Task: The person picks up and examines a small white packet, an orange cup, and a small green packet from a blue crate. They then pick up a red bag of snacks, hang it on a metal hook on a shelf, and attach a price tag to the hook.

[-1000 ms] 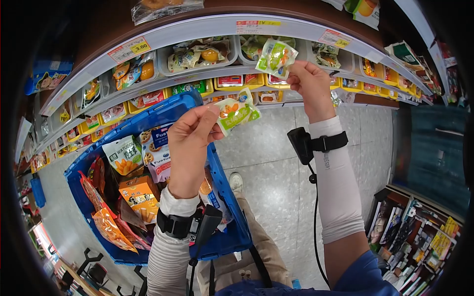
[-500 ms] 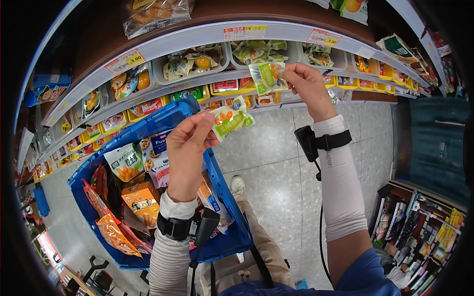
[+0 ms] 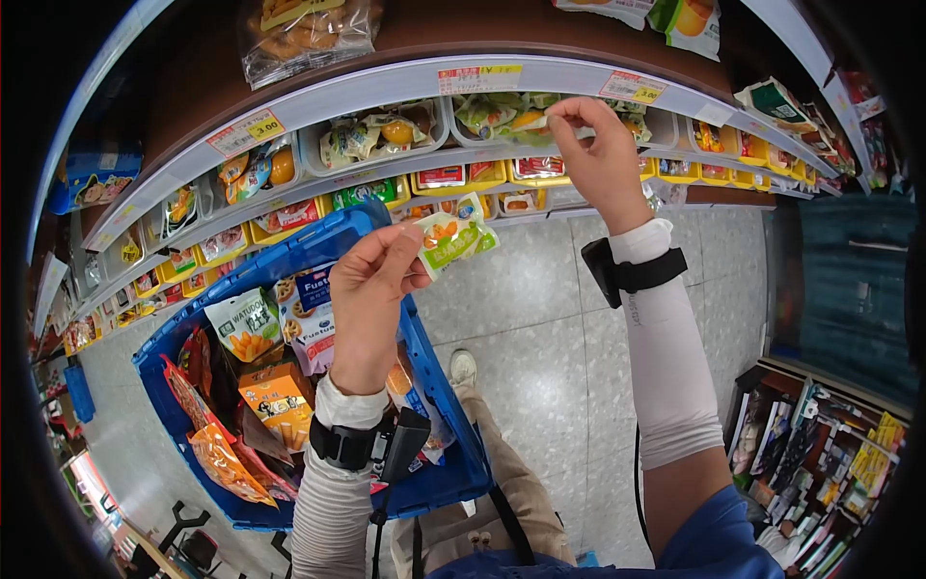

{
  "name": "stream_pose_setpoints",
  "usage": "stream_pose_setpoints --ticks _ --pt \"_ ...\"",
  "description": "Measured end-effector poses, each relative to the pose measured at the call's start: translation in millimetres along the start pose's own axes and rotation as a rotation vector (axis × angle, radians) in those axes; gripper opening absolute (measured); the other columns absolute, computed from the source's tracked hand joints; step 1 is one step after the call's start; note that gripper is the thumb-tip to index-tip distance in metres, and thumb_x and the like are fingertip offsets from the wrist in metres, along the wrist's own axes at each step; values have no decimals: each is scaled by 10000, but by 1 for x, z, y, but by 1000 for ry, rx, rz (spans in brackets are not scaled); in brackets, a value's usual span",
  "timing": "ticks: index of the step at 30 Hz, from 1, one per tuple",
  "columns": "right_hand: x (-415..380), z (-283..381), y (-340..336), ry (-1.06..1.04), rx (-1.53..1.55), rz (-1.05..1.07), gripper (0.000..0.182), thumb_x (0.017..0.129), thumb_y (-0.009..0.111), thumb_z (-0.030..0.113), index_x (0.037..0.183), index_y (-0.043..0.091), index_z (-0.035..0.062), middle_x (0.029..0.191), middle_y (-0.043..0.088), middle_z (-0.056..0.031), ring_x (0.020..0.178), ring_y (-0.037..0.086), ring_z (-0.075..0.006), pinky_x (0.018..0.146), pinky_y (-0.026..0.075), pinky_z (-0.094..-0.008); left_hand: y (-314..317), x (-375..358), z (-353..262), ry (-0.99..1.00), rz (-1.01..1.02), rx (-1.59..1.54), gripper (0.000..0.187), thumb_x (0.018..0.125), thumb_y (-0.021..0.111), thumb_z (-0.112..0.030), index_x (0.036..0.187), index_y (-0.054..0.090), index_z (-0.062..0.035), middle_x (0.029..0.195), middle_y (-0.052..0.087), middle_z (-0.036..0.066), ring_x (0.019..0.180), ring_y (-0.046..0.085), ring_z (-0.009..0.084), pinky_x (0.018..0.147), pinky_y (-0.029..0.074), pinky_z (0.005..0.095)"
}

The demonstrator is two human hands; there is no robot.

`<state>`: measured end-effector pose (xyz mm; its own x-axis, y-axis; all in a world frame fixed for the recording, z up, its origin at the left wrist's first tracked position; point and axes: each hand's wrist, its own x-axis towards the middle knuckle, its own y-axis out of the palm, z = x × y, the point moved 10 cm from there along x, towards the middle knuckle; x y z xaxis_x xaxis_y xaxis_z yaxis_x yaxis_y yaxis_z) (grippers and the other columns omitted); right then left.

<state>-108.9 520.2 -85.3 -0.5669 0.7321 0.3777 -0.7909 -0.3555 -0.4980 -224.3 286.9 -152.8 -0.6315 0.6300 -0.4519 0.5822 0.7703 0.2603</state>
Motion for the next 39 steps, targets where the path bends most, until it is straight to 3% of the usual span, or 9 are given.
stream_pose_setpoints --ticks 6,13,15,19,21,23,25,32,39 --pt "-3 -1 9 -185 -402 -139 68 785 563 150 821 598 105 803 571 -92 749 506 -298 658 408 -378 1 2 0 2 3 14 173 831 602 -182 914 636 -35 687 575 -12 606 512 47 585 433 192" --pt "6 -26 18 -89 -543 -155 125 774 546 145 885 599 124 804 571 -84 814 497 -301 712 391 -398 1 5 7 -7 -14 34 176 837 591 -178 932 635 -36 690 577 -12 607 514 47 590 437 192" --pt "9 -27 21 -66 -664 -124 188 753 560 119 935 603 106 814 574 -92 840 492 -304 760 384 -405 3 6 8 -8 0 26 175 836 591 -177 932 635 -38 692 577 -12 609 514 46 591 439 192" --pt "-7 -6 3 -128 -622 -208 211 750 565 105 953 610 65 850 581 -112 888 479 -317 801 375 -410 7 8 4 -4 10 18 170 837 589 -170 930 634 -35 694 576 -13 615 514 45 592 441 191" --pt "-32 14 -3 -161 -378 -162 246 780 581 132 1002 596 28 872 600 -117 828 535 -257 741 418 -364 10 9 0 -3 9 16 168 838 588 -167 929 634 -33 692 574 -13 614 513 44 590 440 191" --pt "-76 -20 24 492 146 172 280 826 574 191 1056 572 30 890 621 -88 707 567 -160 626 441 -264 11 10 -1 -6 7 16 167 838 587 -163 928 633 -31 690 572 -14 614 511 43 589 440 190" --pt "-113 -11 44 741 549 343 296 853 556 204 1088 551 24 880 628 -63 622 555 -88 555 423 -194 14 12 -2 7 24 40 165 837 586 -158 927 632 -27 684 567 -16 609 507 42 583 439 192" --pt "-146 -10 53 852 796 258 197 879 515 164 1023 538 30 914 623 -78 738 602 -126 653 465 -235 22 15 10 -22 61 51 161 838 585 -158 922 635 -30 676 563 -18 601 504 43 569 436 195" --pt "-116 -11 49 761 878 60 151 879 515 159 979 527 46 925 610 -61 765 615 -149 665 470 -248 27 8 -3 -45 78 30 236 868 538 -179 1065 588 -58 840 598 12 712 555 78 623 454 208"
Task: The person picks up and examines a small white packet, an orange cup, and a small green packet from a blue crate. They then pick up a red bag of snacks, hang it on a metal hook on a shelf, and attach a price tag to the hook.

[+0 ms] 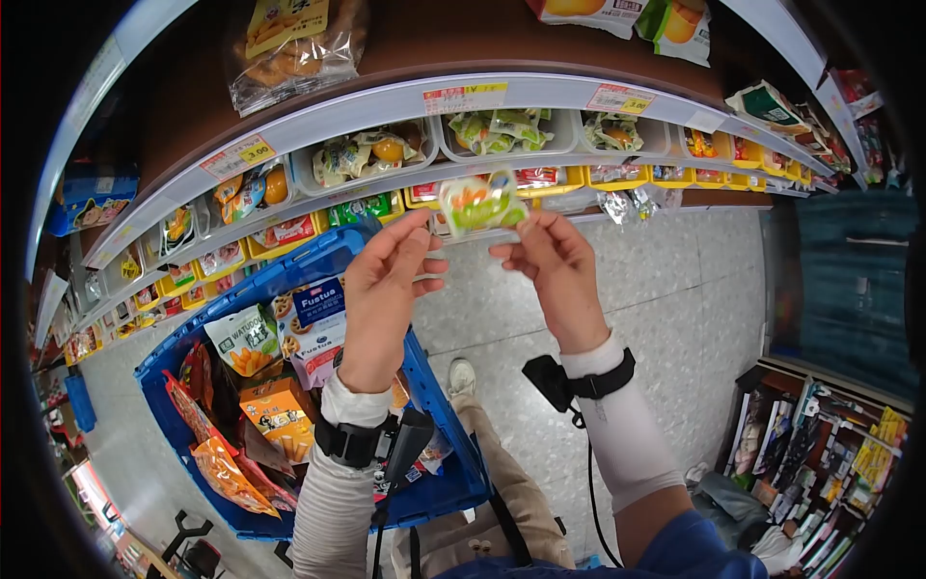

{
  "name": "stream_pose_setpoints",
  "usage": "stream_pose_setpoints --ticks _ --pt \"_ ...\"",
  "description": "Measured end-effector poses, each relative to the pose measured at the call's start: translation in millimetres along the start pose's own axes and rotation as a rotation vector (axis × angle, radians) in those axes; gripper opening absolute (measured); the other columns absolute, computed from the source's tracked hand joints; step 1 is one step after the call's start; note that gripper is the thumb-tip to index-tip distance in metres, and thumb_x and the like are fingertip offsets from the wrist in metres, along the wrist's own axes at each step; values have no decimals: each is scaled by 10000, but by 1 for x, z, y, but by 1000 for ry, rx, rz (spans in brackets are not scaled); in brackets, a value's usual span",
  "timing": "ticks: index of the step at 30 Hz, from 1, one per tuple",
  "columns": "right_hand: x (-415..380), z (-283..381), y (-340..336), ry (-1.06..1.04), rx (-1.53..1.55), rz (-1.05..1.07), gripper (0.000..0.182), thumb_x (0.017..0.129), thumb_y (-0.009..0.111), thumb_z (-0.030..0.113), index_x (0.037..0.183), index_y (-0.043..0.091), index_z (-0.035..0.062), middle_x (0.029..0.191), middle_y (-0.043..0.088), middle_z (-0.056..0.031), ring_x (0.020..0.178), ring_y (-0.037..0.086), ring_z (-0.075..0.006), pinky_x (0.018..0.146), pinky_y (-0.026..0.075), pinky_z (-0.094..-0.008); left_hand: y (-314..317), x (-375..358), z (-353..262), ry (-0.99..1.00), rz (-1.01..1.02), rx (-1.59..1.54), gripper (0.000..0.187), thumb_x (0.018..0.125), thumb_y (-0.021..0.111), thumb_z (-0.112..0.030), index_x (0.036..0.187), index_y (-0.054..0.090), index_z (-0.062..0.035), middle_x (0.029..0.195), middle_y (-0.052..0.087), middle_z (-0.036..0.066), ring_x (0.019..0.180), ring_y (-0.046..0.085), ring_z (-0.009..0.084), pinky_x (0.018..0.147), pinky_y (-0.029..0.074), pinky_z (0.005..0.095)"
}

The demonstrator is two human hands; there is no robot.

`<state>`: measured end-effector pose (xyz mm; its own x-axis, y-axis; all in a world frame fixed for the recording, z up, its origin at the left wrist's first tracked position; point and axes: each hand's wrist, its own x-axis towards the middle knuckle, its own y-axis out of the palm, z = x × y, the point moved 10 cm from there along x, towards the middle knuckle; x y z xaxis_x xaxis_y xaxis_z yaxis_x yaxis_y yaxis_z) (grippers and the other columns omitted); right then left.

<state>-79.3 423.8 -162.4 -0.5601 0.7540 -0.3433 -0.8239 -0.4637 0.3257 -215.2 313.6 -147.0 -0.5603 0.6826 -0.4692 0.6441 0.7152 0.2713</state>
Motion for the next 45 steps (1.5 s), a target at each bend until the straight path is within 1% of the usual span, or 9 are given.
stream_pose_setpoints --ticks 11,14,16,19,23,26,36,43,45 --pt "82 37 -12 -196 -70 -191 137 865 492 114 932 536 4 866 625 -84 615 624 -144 505 455 -199 -23 -23 -1 -10 1 74 244 879 518 -180 1085 573 -61 884 587 16 761 558 89 671 450 218" --pt "100 26 -15 -122 -313 -140 209 832 537 136 1000 547 11 913 630 -81 636 610 -126 512 444 -222 -31 -29 -9 13 -3 96 230 878 520 -175 1067 582 -60 874 589 16 758 559 88 668 449 215" --pt "102 49 -21 -430 -910 -286 264 786 575 105 1029 566 2 843 625 -76 633 588 -122 528 449 -228 -39 -34 -14 35 -25 141 217 877 520 -164 1054 586 -57 856 592 17 751 562 91 667 449 214" --pt "90 48 -26 -607 -1016 -319 306 751 603 72 1047 574 0 786 602 -66 637 559 -111 553 455 -233 -52 -46 -19 44 -42 168 204 875 520 -148 1041 587 -51 849 596 20 747 566 94 670 450 215" --pt "41 27 -33 -542 -687 -273 250 784 582 49 1033 586 22 773 583 -33 617 533 -91 549 440 -207 -77 -70 -26 84 -65 256 193 866 536 -127 1021 594 -29 838 607 13 744 564 71 663 431 185" --pt "-7 -8 -30 -257 -572 -173 186 812 555 49 990 606 34 835 590 -48 672 539 -89 554 437 -201 -104 -90 -25 82 -77 279 192 865 525 -105 1019 589 -10 858 613 22 745 565 73 681 436 187" --pt "-175 -88 61 129 -373 101 216 835 516 8 1037 584 39 841 579 -17 706 525 -65 643 434 -190 -165 -147 17 -16 -73 299 196 849 513 -63 1027 588 -29 843 603 15 726 547 68 649 429 189" --pt "-224 -111 134 71 -505 359 194 833 535 29 1019 591 43 879 592 -35 732 530 -66 646 435 -195 -170 -177 51 -81 25 326 212 817 526 -13 1019 585 5 800 599 25 707 535 61 646 428 183" --pt "-230 -108 147 15 -514 410 215 809 532 19 1015 583 52 883 603 -102 709 581 -159 637 468 -244 -175 -184 56 -55 25 339 213 821 534 -39 1023 582 10 805 604 26 698 535 62 644 425 181"
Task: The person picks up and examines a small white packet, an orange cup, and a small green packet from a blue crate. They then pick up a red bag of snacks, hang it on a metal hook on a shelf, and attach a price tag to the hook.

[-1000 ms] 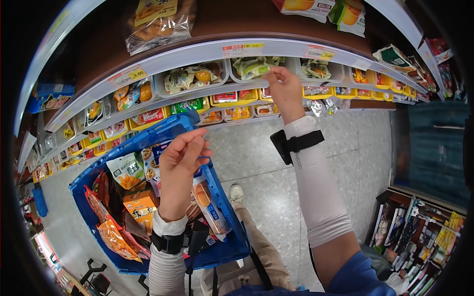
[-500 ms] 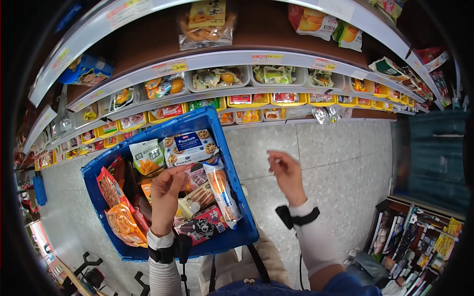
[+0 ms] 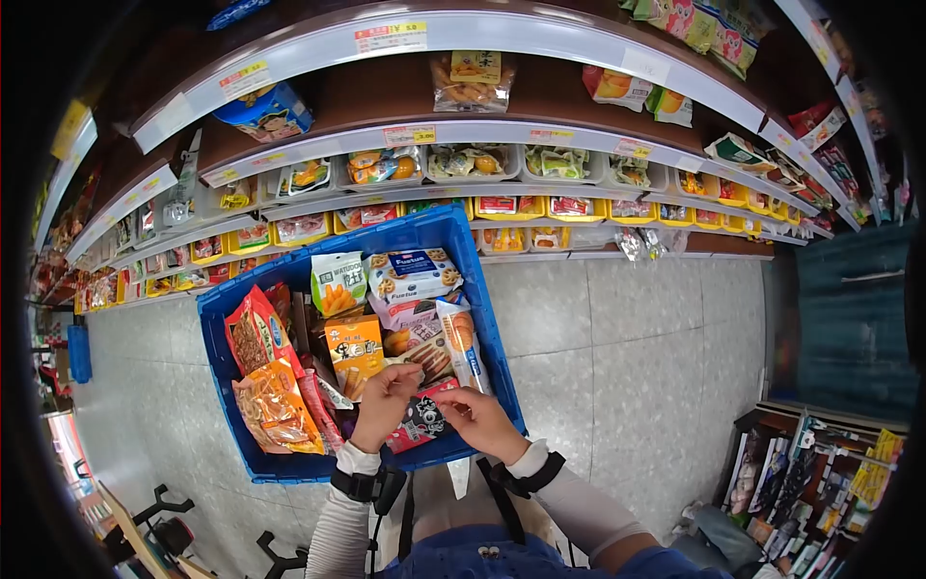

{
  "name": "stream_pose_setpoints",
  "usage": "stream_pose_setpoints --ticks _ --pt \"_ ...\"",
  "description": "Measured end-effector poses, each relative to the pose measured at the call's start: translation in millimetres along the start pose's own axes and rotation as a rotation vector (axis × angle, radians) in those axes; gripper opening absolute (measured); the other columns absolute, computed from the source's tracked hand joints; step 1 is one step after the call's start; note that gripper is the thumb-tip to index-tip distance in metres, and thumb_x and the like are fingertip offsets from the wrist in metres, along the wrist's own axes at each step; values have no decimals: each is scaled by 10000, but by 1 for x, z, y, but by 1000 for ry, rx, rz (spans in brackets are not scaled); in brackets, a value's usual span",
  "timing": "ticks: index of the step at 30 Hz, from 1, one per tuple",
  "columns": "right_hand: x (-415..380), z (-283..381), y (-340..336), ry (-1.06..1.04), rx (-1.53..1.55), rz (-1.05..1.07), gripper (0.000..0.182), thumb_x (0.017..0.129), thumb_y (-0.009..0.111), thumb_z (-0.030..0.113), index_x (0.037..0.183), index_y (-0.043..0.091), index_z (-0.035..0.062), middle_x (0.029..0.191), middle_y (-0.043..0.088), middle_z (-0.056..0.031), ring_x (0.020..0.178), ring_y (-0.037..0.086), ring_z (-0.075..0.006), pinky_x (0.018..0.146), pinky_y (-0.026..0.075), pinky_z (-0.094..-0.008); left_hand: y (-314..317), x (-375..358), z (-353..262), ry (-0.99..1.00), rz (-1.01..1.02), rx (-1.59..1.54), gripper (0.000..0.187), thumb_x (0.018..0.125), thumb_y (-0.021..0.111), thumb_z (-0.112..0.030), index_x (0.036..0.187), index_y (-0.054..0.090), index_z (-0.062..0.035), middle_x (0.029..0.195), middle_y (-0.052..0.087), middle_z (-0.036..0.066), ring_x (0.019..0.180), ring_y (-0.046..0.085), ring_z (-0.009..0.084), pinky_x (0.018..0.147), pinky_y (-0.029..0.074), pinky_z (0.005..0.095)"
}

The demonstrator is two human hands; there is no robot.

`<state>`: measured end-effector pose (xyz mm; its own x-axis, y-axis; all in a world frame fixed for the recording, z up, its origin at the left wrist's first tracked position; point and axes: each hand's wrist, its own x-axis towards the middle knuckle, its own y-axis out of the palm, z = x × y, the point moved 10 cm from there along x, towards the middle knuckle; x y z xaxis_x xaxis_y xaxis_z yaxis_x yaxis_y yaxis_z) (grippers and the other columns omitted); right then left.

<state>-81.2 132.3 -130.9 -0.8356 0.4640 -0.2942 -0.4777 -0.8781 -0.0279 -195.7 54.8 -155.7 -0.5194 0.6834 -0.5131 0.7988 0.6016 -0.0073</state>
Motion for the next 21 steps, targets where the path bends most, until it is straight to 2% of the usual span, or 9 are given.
stream_pose_setpoints --ticks 5,8,14,16,18,21 --pt "-1 -2 3 -23 -64 21 206 803 542 35 1005 585 54 874 608 -104 704 590 -180 637 474 -258 -3 -8 20 -49 -6 46 217 829 542 -67 1027 582 12 778 599 20 685 529 54 617 423 181" --pt "0 -15 0 45 -129 57 194 831 542 56 1020 589 51 926 606 -80 771 584 -139 671 468 -237 -4 -9 31 -85 5 36 215 827 547 -66 1026 584 8 766 596 16 682 526 50 611 420 178" --pt "2 -35 -9 89 -199 60 191 827 535 58 1009 593 64 949 604 -79 795 592 -162 674 470 -247 2 -3 42 -93 4 56 195 819 560 -59 1001 593 3 749 588 1 662 513 37 592 412 172" --pt "3 -29 -16 -10 -151 -8 188 798 568 96 982 596 73 833 591 -115 655 579 -202 610 468 -283 6 1 44 -95 -4 93 188 818 563 -57 993 596 2 749 588 0 657 512 35 587 413 173" --pt "3 -28 -20 -4 -161 4 186 800 566 98 982 595 71 834 590 -115 655 581 -204 610 470 -287 16 7 37 -8 6 33 182 814 565 -51 985 598 2 744 592 6 660 521 40 584 418 176" --pt "4 -27 -28 7 -166 25 185 802 562 99 981 594 68 835 589 -116 655 584 -209 607 472 -292 30 14 30 -13 2 25 178 814 563 -48 980 598 5 744 596 17 671 532 49 591 423 177"
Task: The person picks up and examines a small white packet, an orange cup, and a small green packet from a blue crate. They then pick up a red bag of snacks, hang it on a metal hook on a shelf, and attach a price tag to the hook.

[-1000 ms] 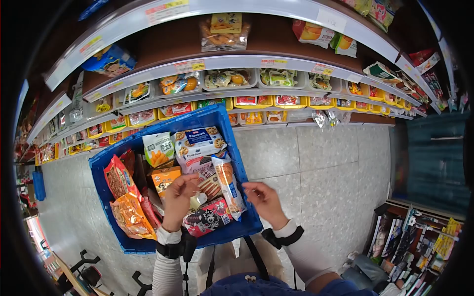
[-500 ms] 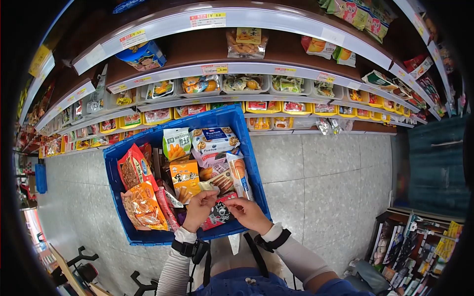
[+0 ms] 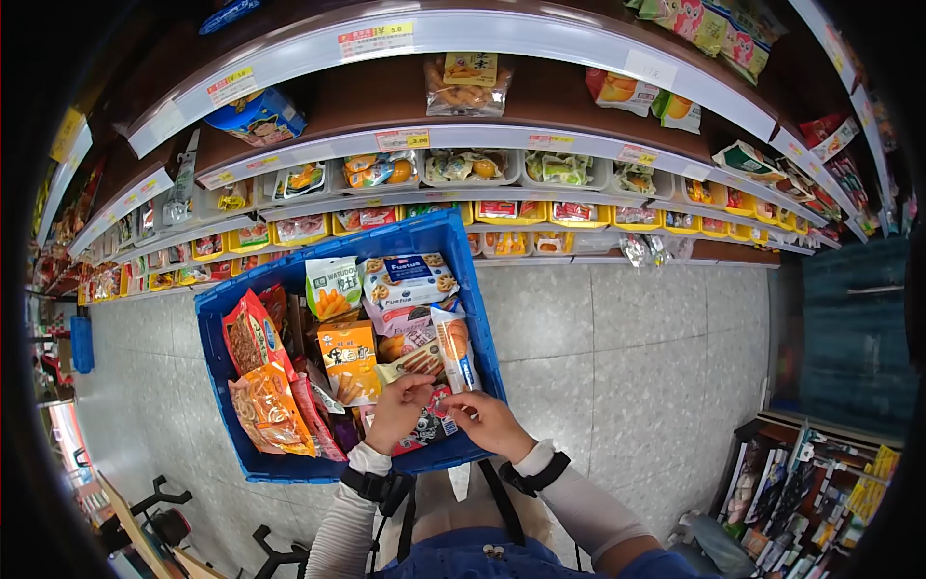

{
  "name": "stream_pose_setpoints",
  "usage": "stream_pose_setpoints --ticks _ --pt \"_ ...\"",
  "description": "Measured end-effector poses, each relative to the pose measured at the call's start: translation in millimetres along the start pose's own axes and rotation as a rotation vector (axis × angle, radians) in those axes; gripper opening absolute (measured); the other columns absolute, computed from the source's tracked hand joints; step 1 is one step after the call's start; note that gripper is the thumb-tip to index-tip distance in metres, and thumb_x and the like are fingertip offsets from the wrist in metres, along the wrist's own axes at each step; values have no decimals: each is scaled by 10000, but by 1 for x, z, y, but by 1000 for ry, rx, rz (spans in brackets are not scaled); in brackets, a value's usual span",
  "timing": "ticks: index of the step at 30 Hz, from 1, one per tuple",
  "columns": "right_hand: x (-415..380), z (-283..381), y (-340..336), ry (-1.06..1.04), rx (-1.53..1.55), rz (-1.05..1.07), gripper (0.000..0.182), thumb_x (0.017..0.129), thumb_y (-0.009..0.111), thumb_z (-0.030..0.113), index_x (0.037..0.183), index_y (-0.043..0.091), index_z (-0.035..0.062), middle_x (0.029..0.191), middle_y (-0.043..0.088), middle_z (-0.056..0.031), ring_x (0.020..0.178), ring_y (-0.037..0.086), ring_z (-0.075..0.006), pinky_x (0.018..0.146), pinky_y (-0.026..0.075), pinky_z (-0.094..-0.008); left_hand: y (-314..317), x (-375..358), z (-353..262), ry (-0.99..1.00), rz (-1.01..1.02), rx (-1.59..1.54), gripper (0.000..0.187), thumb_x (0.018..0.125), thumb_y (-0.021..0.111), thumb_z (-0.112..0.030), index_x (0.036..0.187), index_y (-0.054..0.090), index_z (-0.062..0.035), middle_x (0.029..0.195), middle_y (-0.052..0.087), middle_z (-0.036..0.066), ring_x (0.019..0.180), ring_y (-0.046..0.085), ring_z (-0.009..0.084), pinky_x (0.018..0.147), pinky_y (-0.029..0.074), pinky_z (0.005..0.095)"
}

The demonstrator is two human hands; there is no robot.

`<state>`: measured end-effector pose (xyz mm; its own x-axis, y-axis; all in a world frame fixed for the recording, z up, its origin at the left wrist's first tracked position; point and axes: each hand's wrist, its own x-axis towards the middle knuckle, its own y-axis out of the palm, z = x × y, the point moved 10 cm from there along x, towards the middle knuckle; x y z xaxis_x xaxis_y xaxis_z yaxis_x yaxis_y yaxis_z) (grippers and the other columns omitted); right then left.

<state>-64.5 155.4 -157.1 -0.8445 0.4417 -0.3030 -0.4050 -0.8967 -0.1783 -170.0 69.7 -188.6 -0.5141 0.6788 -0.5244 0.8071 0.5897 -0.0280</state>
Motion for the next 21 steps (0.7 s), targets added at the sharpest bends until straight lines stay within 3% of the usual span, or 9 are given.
stream_pose_setpoints --ticks 9,14,17,19,21 --pt "9 -12 -45 38 -32 -7 194 795 554 79 984 588 53 853 597 -120 656 589 -212 603 476 -294 44 24 -22 84 42 48 164 818 547 -32 968 600 6 768 603 35 694 556 65 611 441 196" --pt "12 -17 -69 37 19 -63 200 792 546 82 985 591 59 857 595 -124 674 589 -214 618 475 -292 49 29 -17 51 22 89 160 806 565 -36 956 612 -11 698 549 8 624 480 51 562 400 194" --pt "14 -18 -70 53 -9 -37 205 811 553 54 1012 590 54 874 590 -98 723 583 -167 648 469 -254 51 30 -21 70 24 145 170 805 568 -41 967 613 -17 674 525 -1 603 440 47 547 377 191" --pt "13 -19 -69 62 11 -22 204 793 531 100 982 594 56 857 594 -125 717 590 -225 661 471 -298 53 30 -23 89 34 156 176 804 562 -32 972 607 -4 684 538 0 622 460 45 569 387 187" --pt "11 -21 -70 58 2 -25 207 791 534 103 984 595 61 863 595 -128 720 592 -228 659 472 -297 53 28 -19 0 19 93 180 801 554 -17 972 601 13 704 552 3 648 483 45 591 400 185"
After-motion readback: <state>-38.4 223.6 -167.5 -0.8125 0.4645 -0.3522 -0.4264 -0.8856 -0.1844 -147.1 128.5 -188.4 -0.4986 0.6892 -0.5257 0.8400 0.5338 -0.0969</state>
